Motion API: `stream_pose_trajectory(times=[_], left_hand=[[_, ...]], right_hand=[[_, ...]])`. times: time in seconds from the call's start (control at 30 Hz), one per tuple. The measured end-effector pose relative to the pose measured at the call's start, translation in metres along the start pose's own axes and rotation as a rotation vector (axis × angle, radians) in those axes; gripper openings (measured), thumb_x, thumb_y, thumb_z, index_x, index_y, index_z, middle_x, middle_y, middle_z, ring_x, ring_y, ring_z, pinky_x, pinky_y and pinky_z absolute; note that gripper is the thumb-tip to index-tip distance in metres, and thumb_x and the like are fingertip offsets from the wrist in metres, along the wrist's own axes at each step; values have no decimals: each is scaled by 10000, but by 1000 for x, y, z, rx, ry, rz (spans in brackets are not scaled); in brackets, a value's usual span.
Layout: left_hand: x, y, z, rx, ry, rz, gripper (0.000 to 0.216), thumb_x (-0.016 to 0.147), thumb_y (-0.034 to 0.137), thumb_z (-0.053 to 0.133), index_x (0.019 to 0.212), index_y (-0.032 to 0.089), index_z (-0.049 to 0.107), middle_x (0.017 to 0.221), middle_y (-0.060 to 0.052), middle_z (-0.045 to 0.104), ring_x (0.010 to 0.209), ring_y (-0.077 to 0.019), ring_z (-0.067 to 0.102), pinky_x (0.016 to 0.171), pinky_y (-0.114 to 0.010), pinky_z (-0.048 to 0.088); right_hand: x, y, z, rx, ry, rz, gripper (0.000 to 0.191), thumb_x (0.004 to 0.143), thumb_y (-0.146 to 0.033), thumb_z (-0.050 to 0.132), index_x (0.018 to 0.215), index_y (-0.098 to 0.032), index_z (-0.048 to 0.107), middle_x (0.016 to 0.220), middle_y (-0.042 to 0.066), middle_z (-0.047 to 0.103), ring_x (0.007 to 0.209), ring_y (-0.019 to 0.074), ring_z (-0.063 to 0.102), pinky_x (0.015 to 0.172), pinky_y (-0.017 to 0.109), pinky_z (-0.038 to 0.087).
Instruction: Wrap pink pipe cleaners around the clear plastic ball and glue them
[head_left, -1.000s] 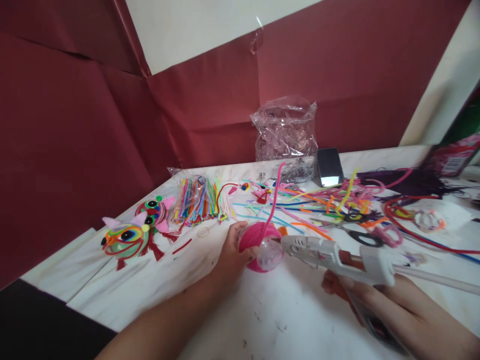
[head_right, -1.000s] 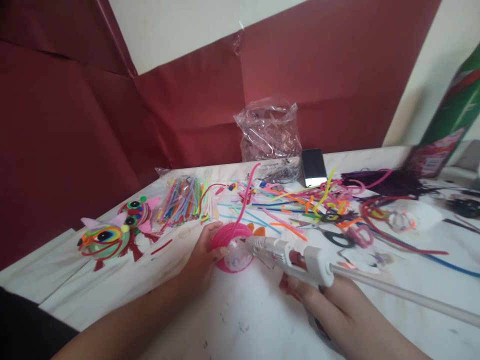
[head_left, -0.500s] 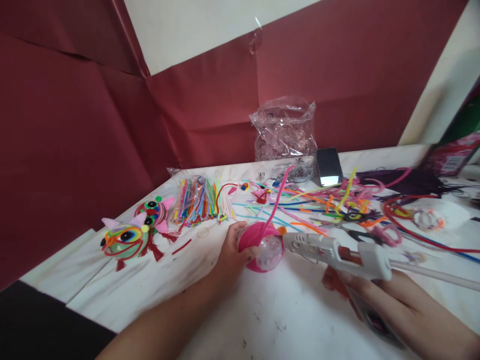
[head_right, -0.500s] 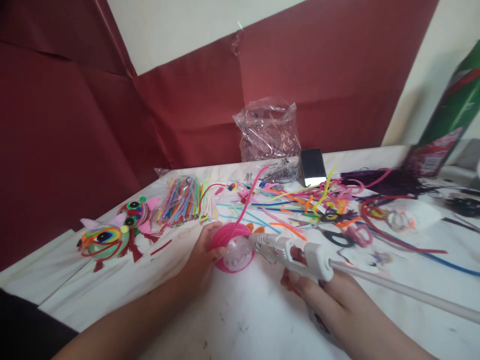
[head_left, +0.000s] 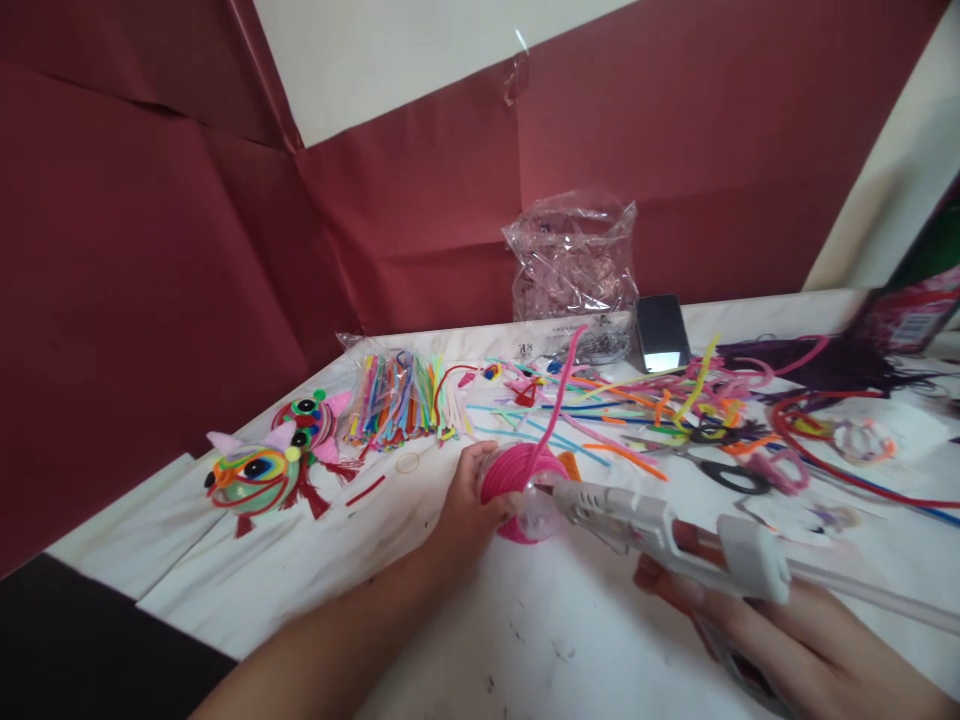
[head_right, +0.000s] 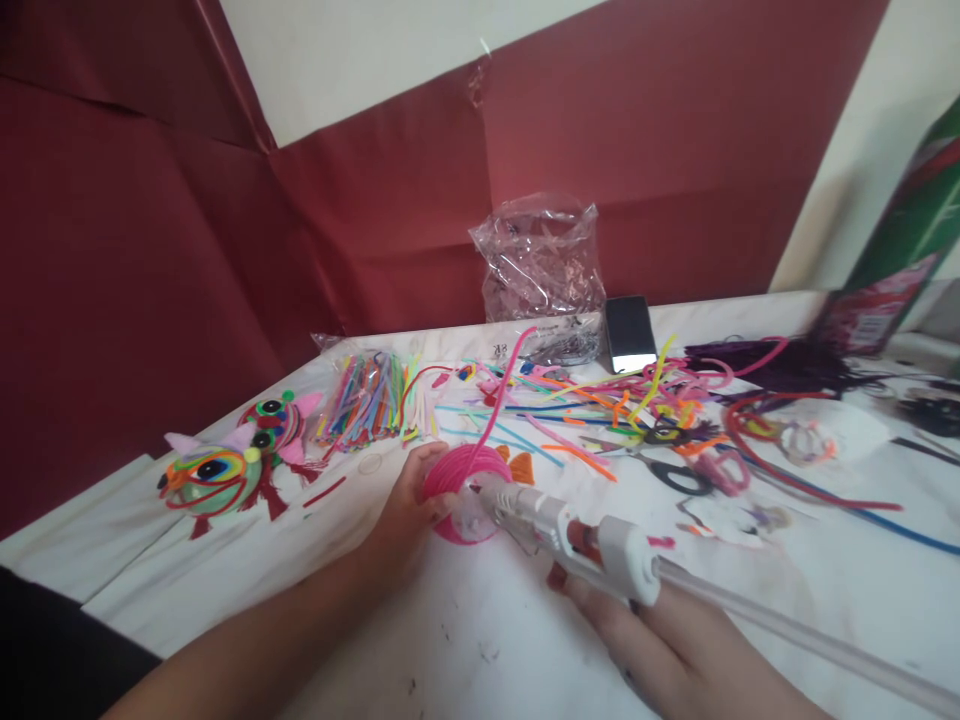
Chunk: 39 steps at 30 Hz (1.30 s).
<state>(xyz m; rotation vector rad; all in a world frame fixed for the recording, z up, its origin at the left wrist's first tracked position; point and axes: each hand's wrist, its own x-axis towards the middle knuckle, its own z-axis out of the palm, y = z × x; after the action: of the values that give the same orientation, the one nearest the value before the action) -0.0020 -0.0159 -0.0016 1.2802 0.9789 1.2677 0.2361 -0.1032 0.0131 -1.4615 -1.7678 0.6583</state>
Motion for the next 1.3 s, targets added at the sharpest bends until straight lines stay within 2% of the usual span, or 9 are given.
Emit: stream_pose_trajectory(times=[0.1, 0.2, 0.37, 0.83, 1.07, 1.3], left_hand=[[-1, 4, 3, 14, 9, 0, 605, 547, 293, 777, 1066, 217, 475, 1095, -66, 575, 961, -244, 571, 809, -337, 448], [-2, 6, 4, 37, 28, -1, 595, 536, 274, 774, 1049, 215, 478, 1088, -66, 571, 1000, -253, 556, 829, -335, 439], [-3, 7, 5, 36, 24, -5, 574, 553, 237, 741, 1058, 213, 469, 1079, -63, 569, 968, -241, 561, 820, -337, 438], [-2, 4, 4, 20, 23, -9, 551, 577, 170, 710, 1069, 225, 469, 1090, -47, 580, 965, -227, 574, 819, -328, 448], [-2, 3, 4, 29, 18, -5, 550, 593, 164, 699, 1082, 220, 454, 1088, -50, 571, 942, -211, 570, 802, -312, 444], [-1, 2, 2, 31, 3, 7, 530, 600, 201, 700, 1069, 212, 454, 1039, -42, 576, 885, -196, 568, 762, -299, 441]], right_hand=[[-3, 11, 6, -63, -15, -45, 568, 796, -662, 376, 903, -257, 760, 1056, 63, 728, 1011, 310, 654, 963, 446, 422], [-4, 17, 7, -117, -1, -41, 578, 820, -651, 341, 940, -260, 750, 1097, 69, 712, 1064, 311, 627, 988, 485, 376], [-5, 19, 8, -170, 21, -68, 563, 809, -652, 367, 900, -260, 760, 1091, 77, 714, 1043, 309, 640, 953, 468, 431], [-9, 22, 10, -205, 63, -64, 602, 794, -689, 353, 889, -251, 756, 1043, 77, 732, 1017, 292, 652, 926, 412, 472], [-8, 19, 9, -207, 17, -62, 610, 800, -691, 326, 895, -255, 742, 1035, 85, 730, 1049, 315, 632, 966, 481, 422], [-9, 31, 11, -250, 50, -77, 590, 820, -667, 314, 942, -278, 740, 1135, 64, 695, 1088, 319, 611, 937, 493, 451]])
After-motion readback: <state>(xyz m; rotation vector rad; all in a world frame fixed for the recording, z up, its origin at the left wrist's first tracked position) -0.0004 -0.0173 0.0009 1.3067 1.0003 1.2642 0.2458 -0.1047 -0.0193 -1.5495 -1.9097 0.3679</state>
